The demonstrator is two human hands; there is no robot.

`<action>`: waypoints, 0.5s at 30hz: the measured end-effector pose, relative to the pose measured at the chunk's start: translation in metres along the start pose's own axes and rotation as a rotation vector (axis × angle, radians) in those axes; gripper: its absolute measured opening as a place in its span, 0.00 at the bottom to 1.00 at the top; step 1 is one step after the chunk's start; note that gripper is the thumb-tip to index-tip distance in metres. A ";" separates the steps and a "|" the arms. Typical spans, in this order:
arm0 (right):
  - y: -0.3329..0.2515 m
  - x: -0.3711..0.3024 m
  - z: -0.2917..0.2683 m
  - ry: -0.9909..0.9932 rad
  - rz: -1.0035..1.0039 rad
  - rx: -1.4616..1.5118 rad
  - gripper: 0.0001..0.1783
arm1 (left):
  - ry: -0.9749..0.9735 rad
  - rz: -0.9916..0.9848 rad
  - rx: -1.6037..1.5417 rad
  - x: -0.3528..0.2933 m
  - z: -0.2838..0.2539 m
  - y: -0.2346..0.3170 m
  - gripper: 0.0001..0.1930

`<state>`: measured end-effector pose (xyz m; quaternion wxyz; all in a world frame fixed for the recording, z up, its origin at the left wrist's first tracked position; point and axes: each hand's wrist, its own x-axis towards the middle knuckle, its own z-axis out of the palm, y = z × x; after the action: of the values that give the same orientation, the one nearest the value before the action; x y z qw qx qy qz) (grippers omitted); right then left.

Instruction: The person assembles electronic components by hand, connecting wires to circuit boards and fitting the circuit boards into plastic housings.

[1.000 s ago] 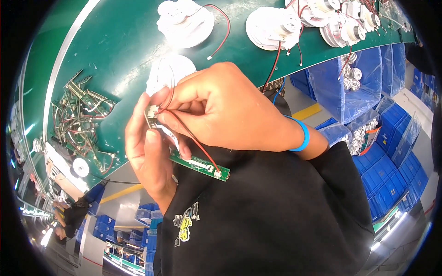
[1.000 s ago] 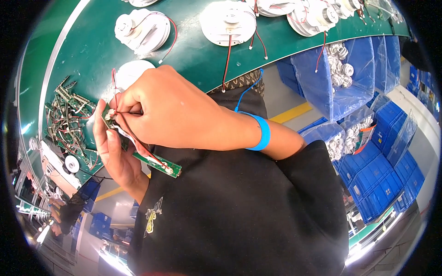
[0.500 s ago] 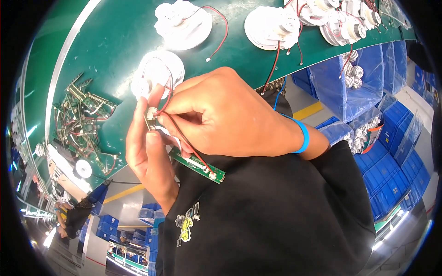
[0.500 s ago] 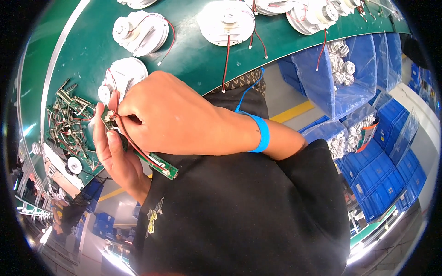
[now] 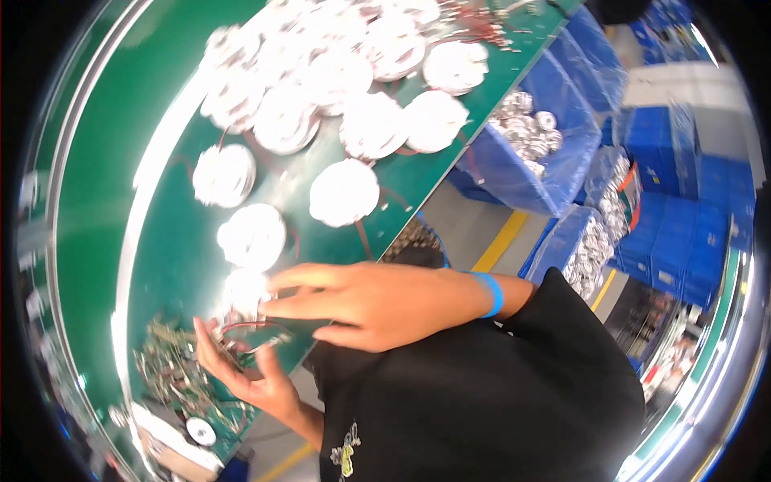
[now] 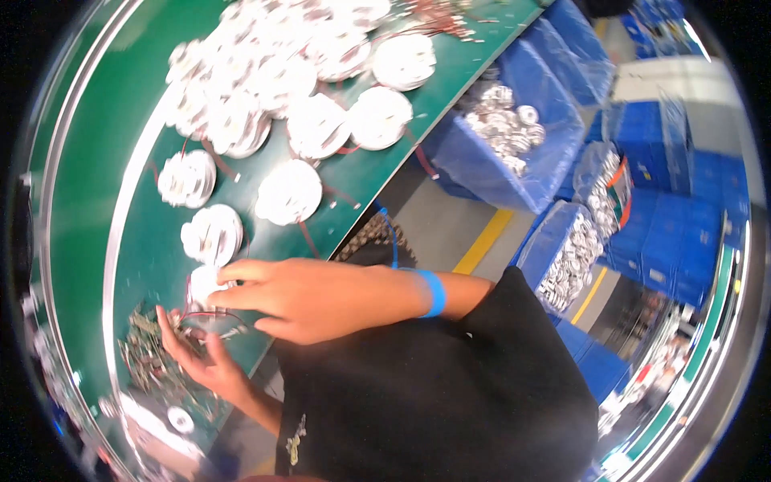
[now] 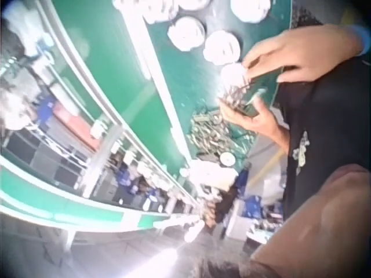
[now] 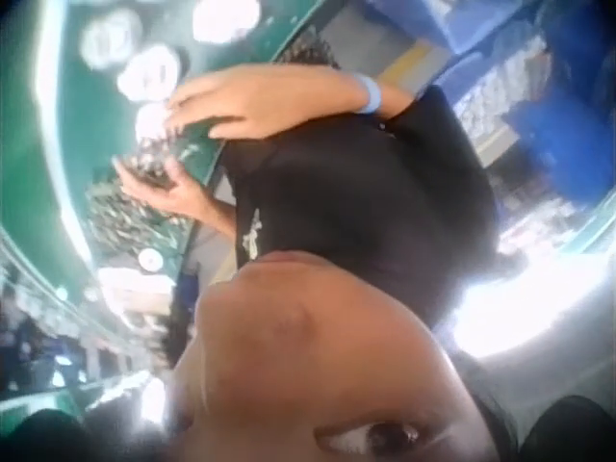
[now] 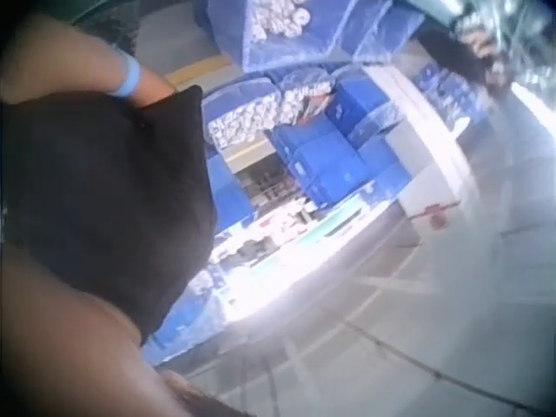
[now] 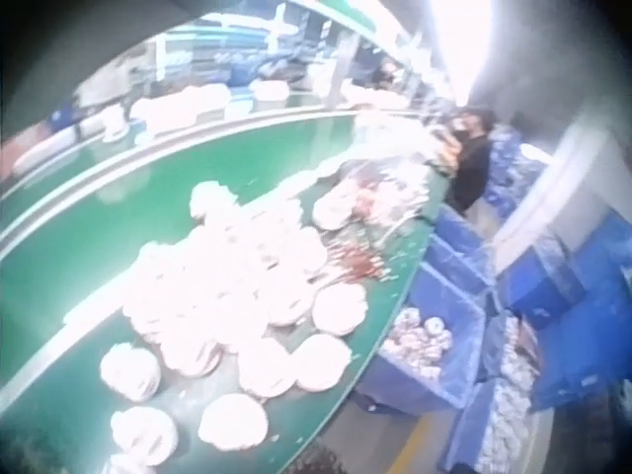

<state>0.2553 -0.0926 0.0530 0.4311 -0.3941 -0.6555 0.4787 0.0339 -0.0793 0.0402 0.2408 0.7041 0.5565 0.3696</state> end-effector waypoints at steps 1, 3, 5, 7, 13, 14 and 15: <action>-0.002 -0.007 -0.020 0.034 0.053 -0.012 0.22 | -0.074 0.041 0.203 0.008 0.001 0.012 0.39; -0.011 -0.028 -0.069 0.432 0.128 0.030 0.11 | -0.090 0.095 0.405 0.017 0.012 0.012 0.39; 0.010 -0.057 -0.120 1.020 0.264 0.064 0.23 | -0.144 -0.046 0.289 0.035 0.016 0.012 0.38; 0.059 -0.063 -0.176 1.265 0.301 -0.416 0.09 | -0.187 -0.230 0.227 0.066 0.015 0.005 0.35; 0.132 -0.063 -0.254 1.058 0.144 -1.146 0.12 | -0.098 0.074 0.450 0.242 -0.015 -0.123 0.38; 0.138 -0.059 -0.260 1.026 0.113 -1.169 0.11 | -0.161 0.048 0.395 0.268 -0.021 -0.129 0.40; 0.144 -0.056 -0.267 0.997 0.074 -1.192 0.10 | -0.216 0.022 0.341 0.290 -0.022 -0.128 0.43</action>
<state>0.5396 -0.0343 -0.0512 0.3743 -0.7496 -0.5174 -0.1742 -0.0296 0.2318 0.0308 0.1723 0.7762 0.5742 0.1952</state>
